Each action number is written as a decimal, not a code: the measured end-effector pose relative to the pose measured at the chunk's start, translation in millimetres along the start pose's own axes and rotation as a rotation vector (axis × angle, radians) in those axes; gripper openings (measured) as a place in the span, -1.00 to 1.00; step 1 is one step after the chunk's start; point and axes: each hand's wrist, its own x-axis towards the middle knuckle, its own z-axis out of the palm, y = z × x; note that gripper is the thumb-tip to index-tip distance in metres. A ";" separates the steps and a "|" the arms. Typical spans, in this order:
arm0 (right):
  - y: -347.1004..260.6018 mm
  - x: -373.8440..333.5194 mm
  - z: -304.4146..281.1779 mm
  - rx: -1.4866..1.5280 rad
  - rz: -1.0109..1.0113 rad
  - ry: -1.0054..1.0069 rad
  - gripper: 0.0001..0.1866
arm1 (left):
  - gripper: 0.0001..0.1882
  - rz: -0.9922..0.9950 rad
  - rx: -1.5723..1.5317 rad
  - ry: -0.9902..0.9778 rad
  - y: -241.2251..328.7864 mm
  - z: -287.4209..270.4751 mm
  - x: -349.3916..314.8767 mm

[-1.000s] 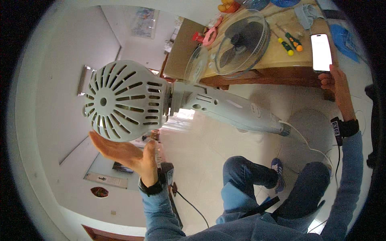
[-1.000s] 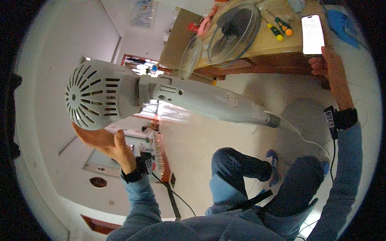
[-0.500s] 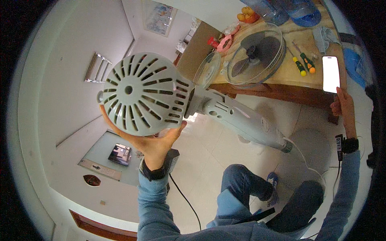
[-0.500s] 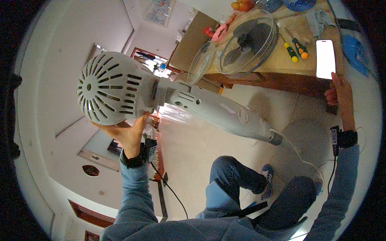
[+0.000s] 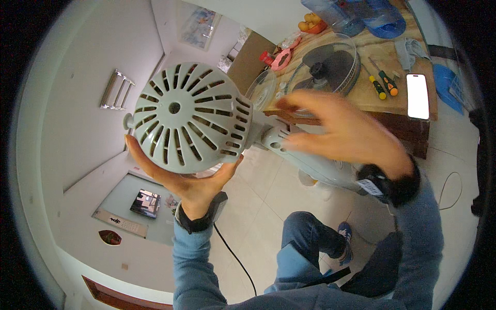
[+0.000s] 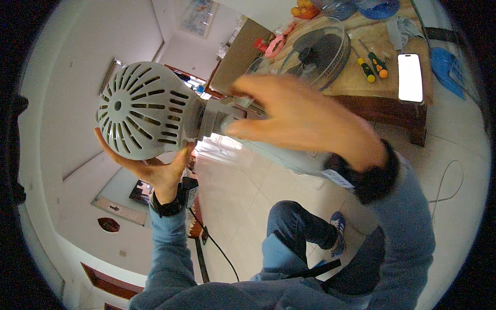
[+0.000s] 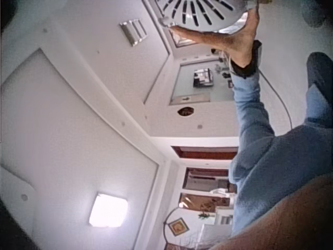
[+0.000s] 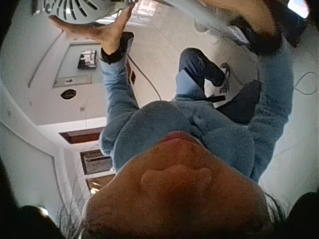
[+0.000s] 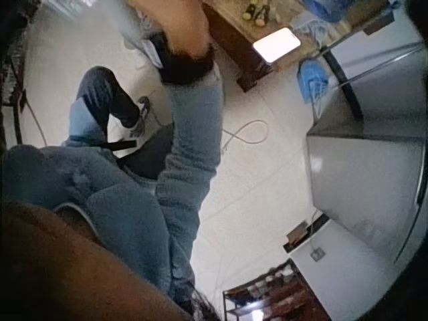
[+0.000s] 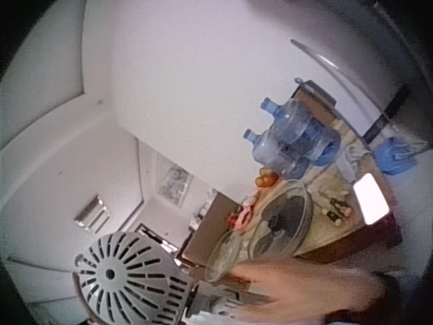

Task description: The person assembles a white pedestal fan by attaching the rear motor housing to the neck and securing it with a screwdriver. They repeatedly tighten and loosen the screw while rotating the fan to access different angles.

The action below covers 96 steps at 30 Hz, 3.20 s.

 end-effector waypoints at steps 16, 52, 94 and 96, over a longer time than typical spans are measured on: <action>3.6 17.9 63.9 0.144 0.026 0.163 -0.45 | 0.50 -0.024 -0.001 -0.088 10.1 3.0 8.2; 13.3 3.4 63.6 0.104 0.241 0.070 -0.46 | -0.09 0.443 0.317 -0.502 -85.1 -26.3 11.9; 29.1 -26.7 77.6 -0.096 0.268 0.300 -0.52 | 0.02 -0.240 -0.370 -0.442 -69.4 -6.6 23.8; 32.9 -27.3 78.0 -0.080 0.263 0.311 -0.52 | 0.03 -0.238 -0.335 -0.418 -72.0 -4.1 18.2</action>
